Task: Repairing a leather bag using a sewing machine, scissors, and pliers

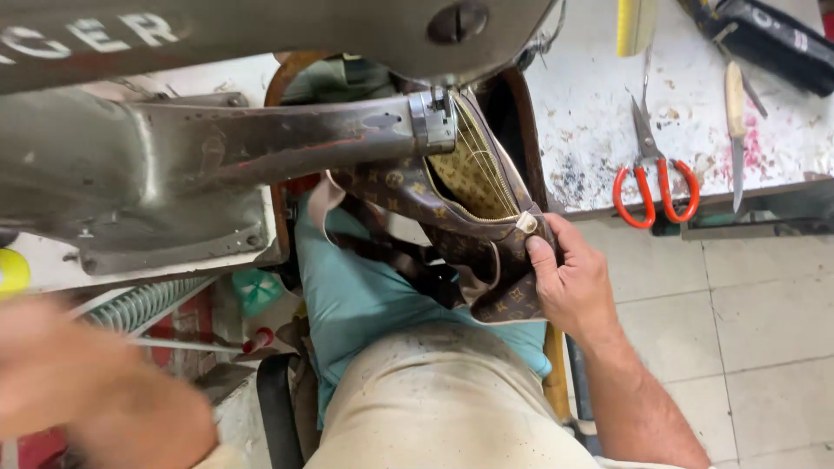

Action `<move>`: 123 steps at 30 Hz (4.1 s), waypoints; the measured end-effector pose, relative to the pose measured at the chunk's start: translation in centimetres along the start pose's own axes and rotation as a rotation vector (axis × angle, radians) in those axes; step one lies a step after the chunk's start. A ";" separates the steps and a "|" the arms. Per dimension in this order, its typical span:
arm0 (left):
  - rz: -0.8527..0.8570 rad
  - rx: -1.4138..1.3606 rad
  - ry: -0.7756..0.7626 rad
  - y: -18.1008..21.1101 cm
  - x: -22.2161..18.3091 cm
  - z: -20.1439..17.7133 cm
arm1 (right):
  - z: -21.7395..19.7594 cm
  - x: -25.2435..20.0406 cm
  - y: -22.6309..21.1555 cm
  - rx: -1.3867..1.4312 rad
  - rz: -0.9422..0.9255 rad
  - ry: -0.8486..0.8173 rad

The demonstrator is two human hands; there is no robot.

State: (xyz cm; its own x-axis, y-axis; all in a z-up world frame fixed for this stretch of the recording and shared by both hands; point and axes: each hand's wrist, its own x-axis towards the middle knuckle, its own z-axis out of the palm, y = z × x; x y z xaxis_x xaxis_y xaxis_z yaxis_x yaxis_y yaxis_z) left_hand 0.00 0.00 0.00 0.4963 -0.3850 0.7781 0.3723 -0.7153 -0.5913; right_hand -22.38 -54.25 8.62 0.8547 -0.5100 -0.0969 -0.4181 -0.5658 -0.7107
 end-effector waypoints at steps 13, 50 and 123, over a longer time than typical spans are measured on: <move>0.556 -1.686 -0.244 17.0 19.2 -29.6 | 0.7 0.7 0.0 0.061 -0.063 -0.043; 0.207 -2.160 -0.431 17.7 20.1 -29.8 | -10.4 7.3 15.6 -1.011 -0.212 0.323; 0.232 -2.026 -0.844 19.5 15.4 -27.5 | 2.9 -1.8 5.0 -0.008 -0.220 0.057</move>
State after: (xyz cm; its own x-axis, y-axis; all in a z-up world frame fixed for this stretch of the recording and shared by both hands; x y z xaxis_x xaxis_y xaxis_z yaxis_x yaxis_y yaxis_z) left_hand -6.71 -35.92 6.30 0.7325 -0.6593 0.1696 -0.5279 -0.3927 0.7530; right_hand -25.13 -54.23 3.20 0.9068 -0.4096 0.0998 -0.2261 -0.6722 -0.7050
